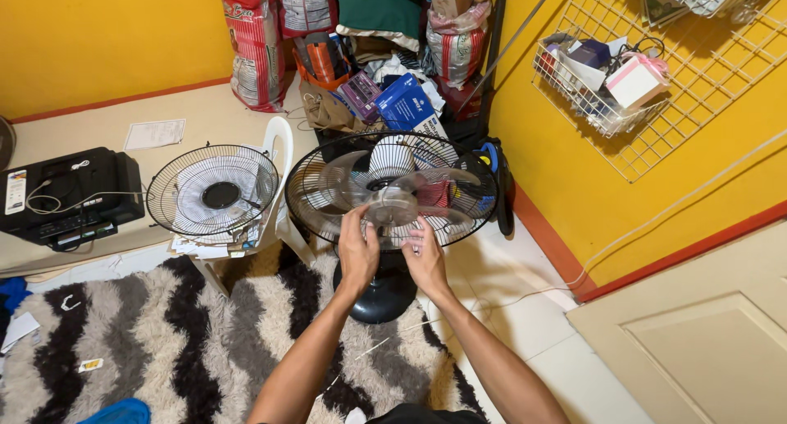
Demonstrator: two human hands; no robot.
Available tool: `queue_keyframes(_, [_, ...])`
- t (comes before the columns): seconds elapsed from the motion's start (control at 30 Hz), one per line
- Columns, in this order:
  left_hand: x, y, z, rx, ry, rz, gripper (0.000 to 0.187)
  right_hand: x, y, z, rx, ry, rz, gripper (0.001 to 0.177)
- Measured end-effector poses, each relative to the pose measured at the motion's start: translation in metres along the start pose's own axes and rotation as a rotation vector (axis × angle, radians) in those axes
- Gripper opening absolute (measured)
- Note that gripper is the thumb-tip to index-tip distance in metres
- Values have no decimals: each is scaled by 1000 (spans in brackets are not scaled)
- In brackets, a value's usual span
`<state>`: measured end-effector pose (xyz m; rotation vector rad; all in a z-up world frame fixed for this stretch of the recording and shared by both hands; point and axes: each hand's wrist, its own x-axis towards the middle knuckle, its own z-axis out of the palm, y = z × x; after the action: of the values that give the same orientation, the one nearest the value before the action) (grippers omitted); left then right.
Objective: The person reassembles a black electric fan by hand. They attach the fan blades to the motor hub, secure the central cap, and then fit the front protective grille onto the fan base.
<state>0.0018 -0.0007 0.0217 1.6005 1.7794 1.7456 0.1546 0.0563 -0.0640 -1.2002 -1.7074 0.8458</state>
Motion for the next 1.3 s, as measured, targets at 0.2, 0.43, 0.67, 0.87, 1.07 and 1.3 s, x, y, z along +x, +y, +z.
queue_keyframes(0.2, [-2, -9, 3, 36, 0, 29, 42, 0, -38, -11, -42, -17, -116, 75])
queue_keyframes(0.43, [-12, -15, 0, 51, 44, -17, 39, -12, -50, -18, 43, -11, -128, 58])
queue_keyframes(0.67, [-36, -32, -26, 108, 104, -113, 27, -32, -64, -9, 197, -182, -162, 29])
queue_keyframes(0.87, [-50, -44, -55, 186, 219, -191, 24, -32, -66, 14, 256, -425, -196, 23])
queue_keyframes(1.07, [-58, -57, -106, 267, 310, -196, 22, -28, -77, 53, 264, -562, -241, 22])
queue_keyframes(1.3, [-61, -98, -168, 308, 378, -318, 22, -19, -97, 131, 226, -715, -312, 22])
